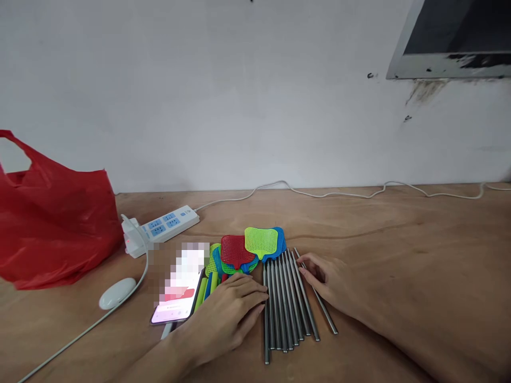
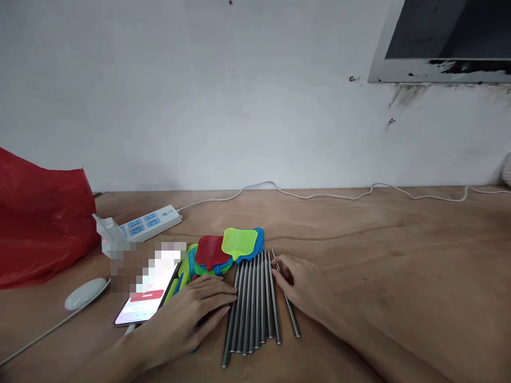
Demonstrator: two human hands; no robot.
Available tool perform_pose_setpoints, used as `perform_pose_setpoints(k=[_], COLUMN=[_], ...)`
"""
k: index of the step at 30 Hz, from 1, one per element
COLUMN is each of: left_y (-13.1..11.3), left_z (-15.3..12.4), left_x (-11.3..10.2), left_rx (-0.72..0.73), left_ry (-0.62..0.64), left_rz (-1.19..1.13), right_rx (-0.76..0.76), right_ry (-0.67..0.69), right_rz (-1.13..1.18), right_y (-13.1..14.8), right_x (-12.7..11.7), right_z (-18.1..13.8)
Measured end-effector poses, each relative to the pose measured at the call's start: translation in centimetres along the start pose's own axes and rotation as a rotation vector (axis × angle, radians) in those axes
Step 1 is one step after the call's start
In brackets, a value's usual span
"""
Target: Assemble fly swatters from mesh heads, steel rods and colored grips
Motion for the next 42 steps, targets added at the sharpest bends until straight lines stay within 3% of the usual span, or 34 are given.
perform_pose_setpoints(k=[7, 24, 30, 42], left_y=[0.6, 0.0, -0.5, -0.5], left_z=[-0.1, 0.1, -0.2, -0.7], left_x=[-0.3, -1.2, -0.7, 0.2], left_rx=[0.033, 0.039, 0.066, 0.137], left_ry=[-0.015, 0.137, 0.201, 0.193], left_rz=[-0.010, -0.011, 0.026, 0.126], right_rx=[0.007, -0.010, -0.003, 0.000], right_ry=[0.007, 0.029, 0.027, 0.013], right_rz=[-0.008, -0.022, -0.005, -0.016], right_y=[0.5, 0.6, 0.6, 0.5], right_x=[-0.4, -0.6, -0.5, -0.3], right_z=[0.0, -0.2, -0.2, -0.3])
Point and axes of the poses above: each hand's wrist, its own z-axis towards the middle knuckle, its own x-axis out of the palm, y = z × x, the point moved 1 cm from there along z, towards the middle knuckle, and after that the axes turned 3 degrees about z, right-handed, at the moved point
